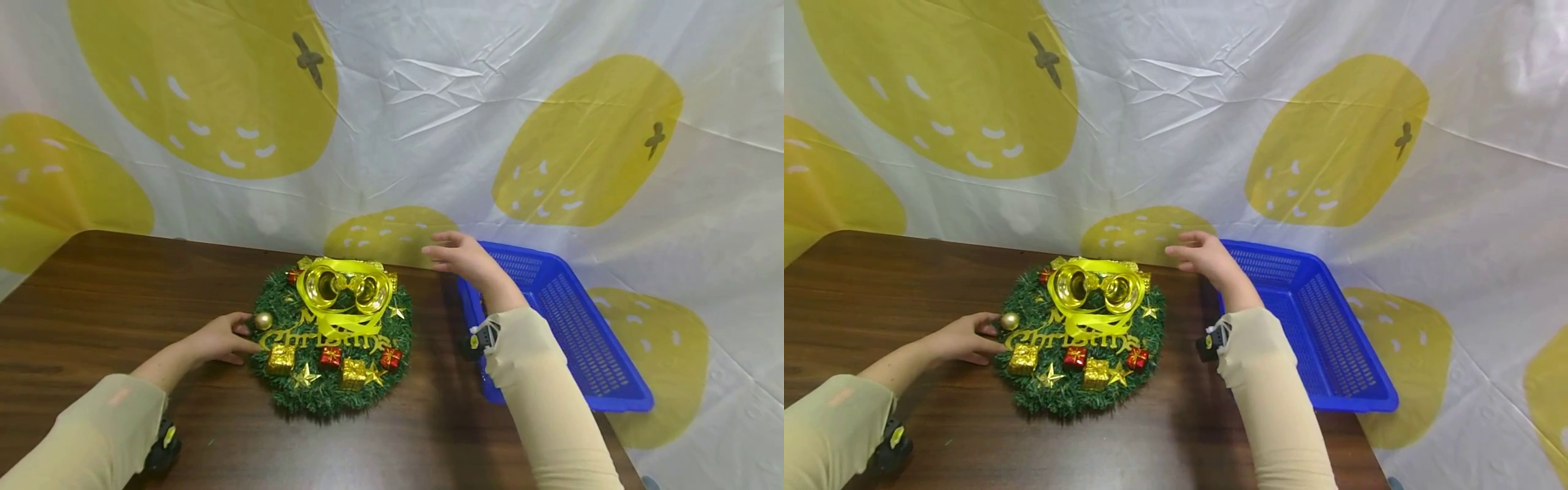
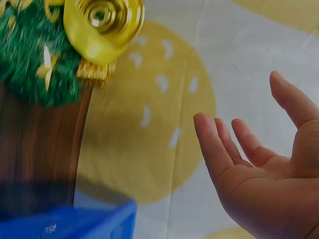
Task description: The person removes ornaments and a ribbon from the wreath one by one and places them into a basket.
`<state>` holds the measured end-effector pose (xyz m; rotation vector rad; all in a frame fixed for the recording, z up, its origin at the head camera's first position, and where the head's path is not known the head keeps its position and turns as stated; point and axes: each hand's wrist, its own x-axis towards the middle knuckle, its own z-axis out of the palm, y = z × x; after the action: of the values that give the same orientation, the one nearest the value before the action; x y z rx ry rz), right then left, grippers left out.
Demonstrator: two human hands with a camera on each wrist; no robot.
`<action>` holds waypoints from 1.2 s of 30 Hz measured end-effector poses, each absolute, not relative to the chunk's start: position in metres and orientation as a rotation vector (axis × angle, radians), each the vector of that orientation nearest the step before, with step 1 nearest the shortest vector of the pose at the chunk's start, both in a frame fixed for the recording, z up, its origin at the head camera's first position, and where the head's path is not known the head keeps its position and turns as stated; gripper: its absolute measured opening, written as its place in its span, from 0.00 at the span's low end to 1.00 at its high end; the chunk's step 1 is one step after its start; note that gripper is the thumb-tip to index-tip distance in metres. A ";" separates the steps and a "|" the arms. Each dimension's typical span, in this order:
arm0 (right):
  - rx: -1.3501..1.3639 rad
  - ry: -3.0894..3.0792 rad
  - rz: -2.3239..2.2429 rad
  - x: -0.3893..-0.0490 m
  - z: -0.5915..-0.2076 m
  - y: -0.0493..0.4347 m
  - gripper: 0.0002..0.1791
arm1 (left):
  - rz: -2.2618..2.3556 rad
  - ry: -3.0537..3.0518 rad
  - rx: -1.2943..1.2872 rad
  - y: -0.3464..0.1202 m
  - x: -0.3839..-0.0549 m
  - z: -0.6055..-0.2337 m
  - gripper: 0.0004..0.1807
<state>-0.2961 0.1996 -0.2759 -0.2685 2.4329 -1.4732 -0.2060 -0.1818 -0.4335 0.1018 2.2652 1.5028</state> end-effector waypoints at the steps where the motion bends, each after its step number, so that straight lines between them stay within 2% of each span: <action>1: -0.279 2.428 -1.470 -0.295 -0.276 0.195 0.33 | 1.507 2.262 0.099 -0.182 -0.206 -0.434 0.47; 36: -0.440 2.256 -1.496 -0.282 -0.304 0.112 0.29 | 1.517 2.247 0.098 -0.181 -0.205 -0.432 0.46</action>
<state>-0.2825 0.1120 -0.3039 -0.4405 2.2559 -1.4955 -0.2046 -0.1813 -0.4320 0.0976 2.2473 1.5170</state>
